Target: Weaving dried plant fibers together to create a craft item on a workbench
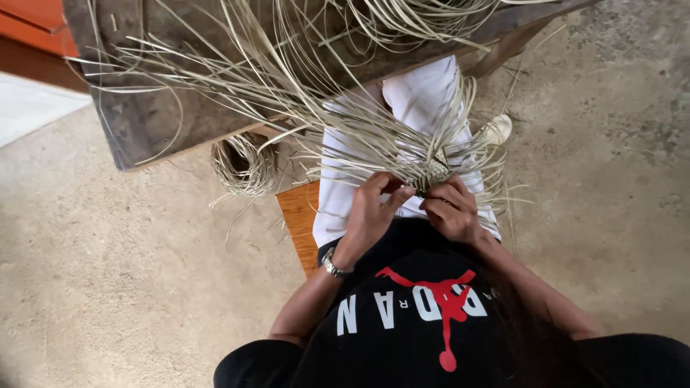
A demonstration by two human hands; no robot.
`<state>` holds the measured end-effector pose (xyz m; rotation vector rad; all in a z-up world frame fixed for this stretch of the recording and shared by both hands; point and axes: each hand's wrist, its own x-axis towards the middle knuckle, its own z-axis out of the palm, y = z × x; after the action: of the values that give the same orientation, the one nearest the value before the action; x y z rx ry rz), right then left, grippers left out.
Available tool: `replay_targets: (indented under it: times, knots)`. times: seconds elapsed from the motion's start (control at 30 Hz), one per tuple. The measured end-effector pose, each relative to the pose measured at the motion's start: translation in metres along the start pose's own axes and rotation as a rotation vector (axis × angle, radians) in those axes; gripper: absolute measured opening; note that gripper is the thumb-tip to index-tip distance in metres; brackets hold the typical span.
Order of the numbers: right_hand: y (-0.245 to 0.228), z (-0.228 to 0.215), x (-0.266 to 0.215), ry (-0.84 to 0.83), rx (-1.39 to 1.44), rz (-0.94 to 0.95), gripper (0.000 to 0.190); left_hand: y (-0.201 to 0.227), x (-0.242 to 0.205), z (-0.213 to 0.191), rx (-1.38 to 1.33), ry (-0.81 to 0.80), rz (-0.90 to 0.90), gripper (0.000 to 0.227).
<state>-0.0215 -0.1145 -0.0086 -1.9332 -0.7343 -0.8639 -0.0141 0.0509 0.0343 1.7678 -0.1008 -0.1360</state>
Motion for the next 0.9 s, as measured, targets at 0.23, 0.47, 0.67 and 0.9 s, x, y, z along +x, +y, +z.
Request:
replay_targets:
  times: [0.23, 0.47, 0.67, 0.9]
  knots:
    - [-0.001, -0.003, 0.000, -0.041, -0.016, 0.026, 0.021, -0.051, 0.010, 0.036, -0.241, -0.028, -0.232, 0.034]
    - [-0.018, -0.024, 0.051, -0.130, 0.121, 0.365, 0.006, -0.046, 0.008, 0.048, -0.368, 0.234, -0.276, 0.024]
    - [-0.001, -0.019, 0.062, -0.273, 0.057, 0.335, 0.007, -0.017, 0.011, 0.049, -0.159, 0.368, 0.045, 0.009]
    - [0.034, -0.022, 0.066, -0.488, 0.271, 0.445, 0.015, -0.004, 0.016, 0.049, -0.232, 0.279, -0.111, 0.009]
